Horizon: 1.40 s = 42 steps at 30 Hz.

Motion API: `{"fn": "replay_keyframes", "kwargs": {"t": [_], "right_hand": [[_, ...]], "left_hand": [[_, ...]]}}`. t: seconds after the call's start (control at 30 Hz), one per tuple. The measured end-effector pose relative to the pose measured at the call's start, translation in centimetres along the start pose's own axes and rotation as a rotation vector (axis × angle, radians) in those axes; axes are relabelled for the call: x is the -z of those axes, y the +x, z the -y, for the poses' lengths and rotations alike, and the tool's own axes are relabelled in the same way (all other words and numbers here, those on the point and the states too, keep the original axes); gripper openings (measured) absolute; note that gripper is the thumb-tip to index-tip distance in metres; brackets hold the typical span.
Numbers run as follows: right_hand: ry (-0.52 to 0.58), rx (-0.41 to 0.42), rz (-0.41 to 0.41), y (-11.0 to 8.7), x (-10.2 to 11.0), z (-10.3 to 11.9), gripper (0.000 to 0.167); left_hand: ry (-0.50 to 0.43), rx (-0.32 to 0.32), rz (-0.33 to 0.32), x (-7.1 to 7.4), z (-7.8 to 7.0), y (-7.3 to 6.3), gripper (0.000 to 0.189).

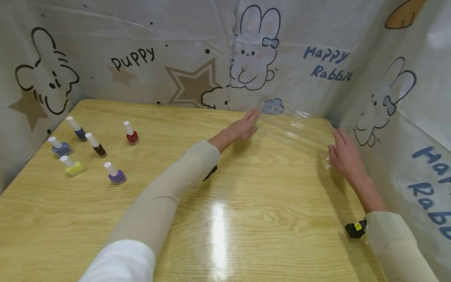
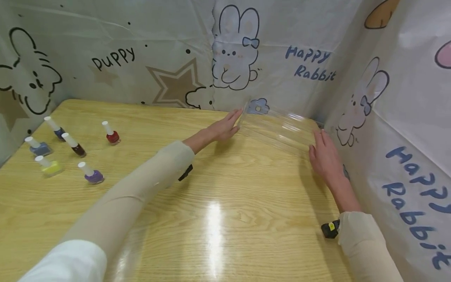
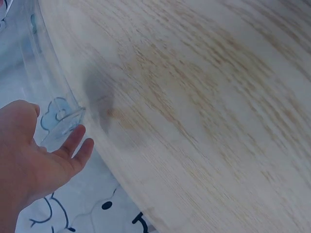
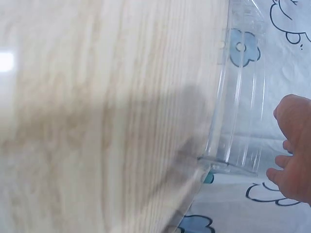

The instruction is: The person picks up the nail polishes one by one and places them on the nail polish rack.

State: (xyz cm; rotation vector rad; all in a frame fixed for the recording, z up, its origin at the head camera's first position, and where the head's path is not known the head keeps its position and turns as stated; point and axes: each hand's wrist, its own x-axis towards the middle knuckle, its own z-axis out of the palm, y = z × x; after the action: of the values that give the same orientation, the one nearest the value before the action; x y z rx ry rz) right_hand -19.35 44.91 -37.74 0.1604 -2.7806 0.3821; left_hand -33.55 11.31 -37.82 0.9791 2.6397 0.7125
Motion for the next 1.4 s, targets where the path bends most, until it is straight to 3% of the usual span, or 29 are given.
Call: {"fn": "replay_keyframes", "kwargs": {"t": [0.27, 0.47, 0.7, 1.13, 1.4], "right_hand": [[0.011, 0.063, -0.075, -1.9, -0.5, -1.7, 0.05], [0.059, -0.006, 0.007, -2.9, -0.9, -2.3, 0.055], [0.053, -0.114, 0.079, -3.3, -1.1, -2.9, 0.055], [0.095, -0.147, 0.115, -2.9, -1.5, -4.0, 0.059], [0.091, -0.113, 0.139, -2.7, -1.8, -4.1, 0.058]], "left_hand": [[0.077, 0.061, 0.006, -0.7, -0.5, 1.3, 0.065], [0.164, 0.081, 0.011, -1.1, -0.3, 2.2, 0.064], [0.105, 0.033, -0.014, -1.2, 0.0, 2.7, 0.061], [0.084, 0.006, -0.041, -1.7, 0.2, 3.9, 0.062], [0.058, 0.001, -0.062, -2.2, 0.6, 5.0, 0.065]]}}
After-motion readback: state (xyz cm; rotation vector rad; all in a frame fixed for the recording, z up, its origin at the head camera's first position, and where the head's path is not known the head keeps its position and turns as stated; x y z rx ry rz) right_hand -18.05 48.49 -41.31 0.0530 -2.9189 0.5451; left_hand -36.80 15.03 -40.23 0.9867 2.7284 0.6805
